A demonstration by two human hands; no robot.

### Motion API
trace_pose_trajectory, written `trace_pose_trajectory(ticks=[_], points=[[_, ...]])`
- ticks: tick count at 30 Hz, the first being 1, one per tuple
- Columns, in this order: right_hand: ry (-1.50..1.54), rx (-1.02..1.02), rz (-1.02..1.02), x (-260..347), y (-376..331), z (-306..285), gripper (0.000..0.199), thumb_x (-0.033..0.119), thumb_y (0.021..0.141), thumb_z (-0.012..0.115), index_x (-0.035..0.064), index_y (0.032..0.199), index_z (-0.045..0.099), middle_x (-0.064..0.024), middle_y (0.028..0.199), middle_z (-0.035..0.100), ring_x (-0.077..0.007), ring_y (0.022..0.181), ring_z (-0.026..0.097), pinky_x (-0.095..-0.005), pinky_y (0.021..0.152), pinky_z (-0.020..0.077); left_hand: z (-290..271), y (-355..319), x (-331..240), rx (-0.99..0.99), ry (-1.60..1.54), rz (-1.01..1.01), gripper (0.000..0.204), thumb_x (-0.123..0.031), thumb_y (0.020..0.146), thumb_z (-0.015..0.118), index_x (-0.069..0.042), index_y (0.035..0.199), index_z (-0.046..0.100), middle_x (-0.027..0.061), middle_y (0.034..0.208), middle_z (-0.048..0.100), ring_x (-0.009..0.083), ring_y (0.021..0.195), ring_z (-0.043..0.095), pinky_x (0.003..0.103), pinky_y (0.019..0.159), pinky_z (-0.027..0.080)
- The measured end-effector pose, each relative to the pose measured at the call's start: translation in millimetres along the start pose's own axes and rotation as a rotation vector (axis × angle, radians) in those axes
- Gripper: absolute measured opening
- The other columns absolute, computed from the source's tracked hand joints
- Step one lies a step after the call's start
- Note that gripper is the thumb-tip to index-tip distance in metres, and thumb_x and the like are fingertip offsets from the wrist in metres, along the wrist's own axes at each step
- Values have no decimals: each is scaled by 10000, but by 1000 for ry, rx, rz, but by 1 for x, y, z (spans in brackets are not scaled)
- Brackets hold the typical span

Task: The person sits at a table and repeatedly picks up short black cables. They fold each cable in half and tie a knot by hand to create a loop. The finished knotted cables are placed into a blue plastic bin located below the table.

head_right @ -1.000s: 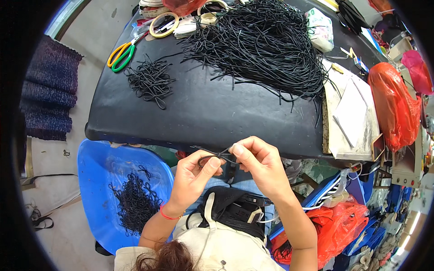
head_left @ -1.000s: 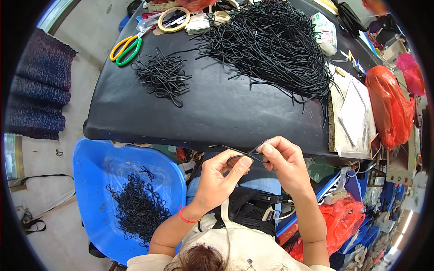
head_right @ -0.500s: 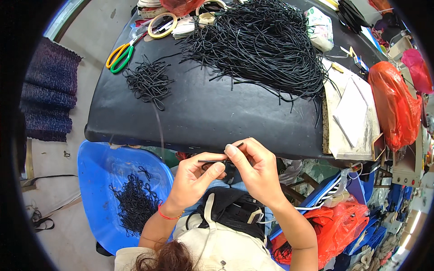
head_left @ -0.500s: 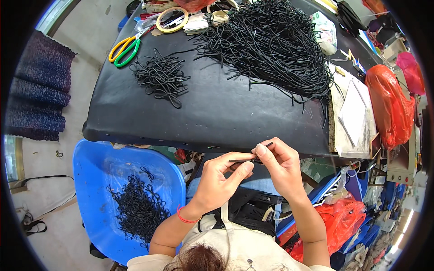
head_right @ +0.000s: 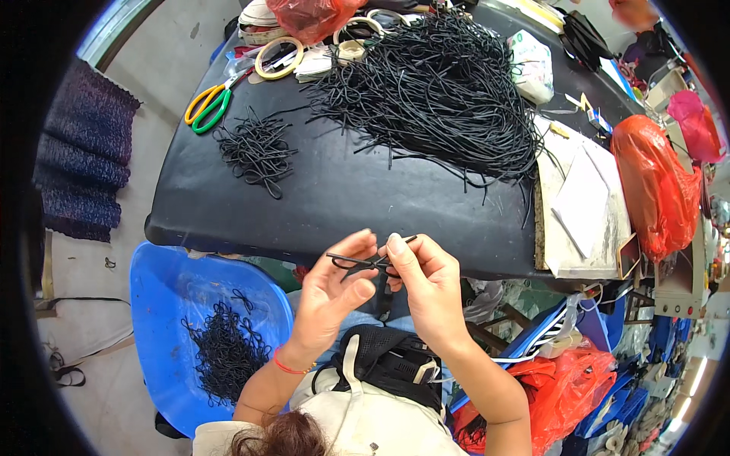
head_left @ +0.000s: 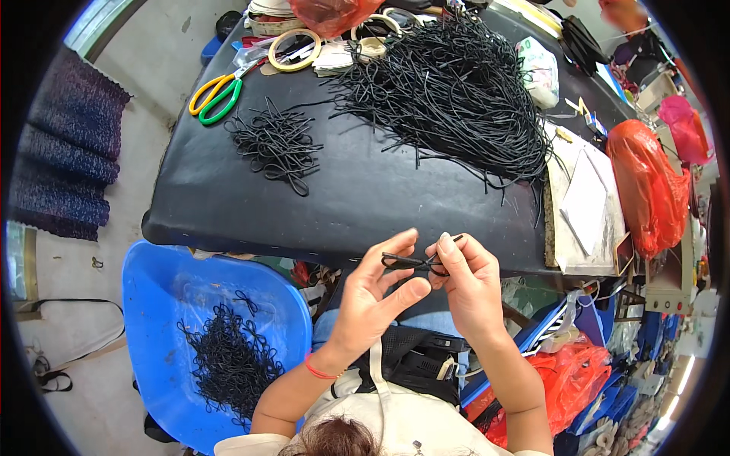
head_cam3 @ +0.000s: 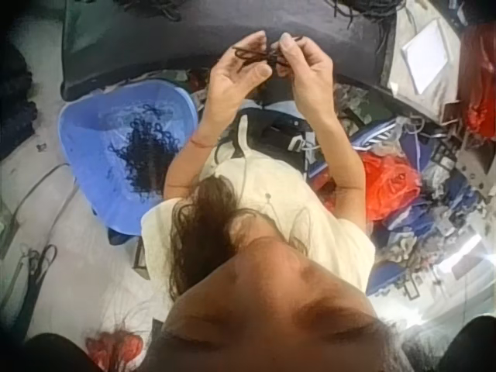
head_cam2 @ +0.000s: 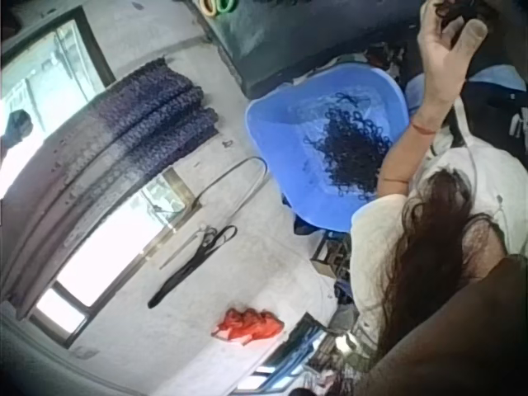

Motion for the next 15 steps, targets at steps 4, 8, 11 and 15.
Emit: trace_pose_trajectory(ticks=[4,8,11,15], points=[[107,-9,-28,-6,-6,5,188,214,899,560,33,855,586,-17,808,599,-51,681,494,-202,609,412,1,6,13,-49,-95,34,221,-103,862,594,-4,1060,596,114,1088,578,150,988,567,297,863,456],[-234,-85,-243,12,-3,-6,196,107,878,571,-2,1038,544,-46,953,567,-88,860,540,-230,772,437,-6,11,0,47,-41,-180,166,-125,880,579,-2,984,622,31,831,646,82,772,596,219,706,487],[-403,175,-236,17,3,7,163,117,876,573,9,996,590,-52,916,576,-95,755,559,-211,673,448,-6,9,0,159,55,-222,163,-127,883,576,8,963,621,33,841,641,70,752,579,205,683,472],[-187,177,-104,10,1,8,144,130,891,555,-11,887,585,-45,872,580,-81,677,553,-210,606,463,-6,3,2,170,29,-198,161,-113,891,561,25,950,618,41,830,638,69,746,562,213,683,463]])
Point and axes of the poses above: each hand's wrist, its own y-axis towards the middle knuckle, its own z-axis out of the palm, x = y × z, the point moved 3 cm from there along y, towards the middle knuckle
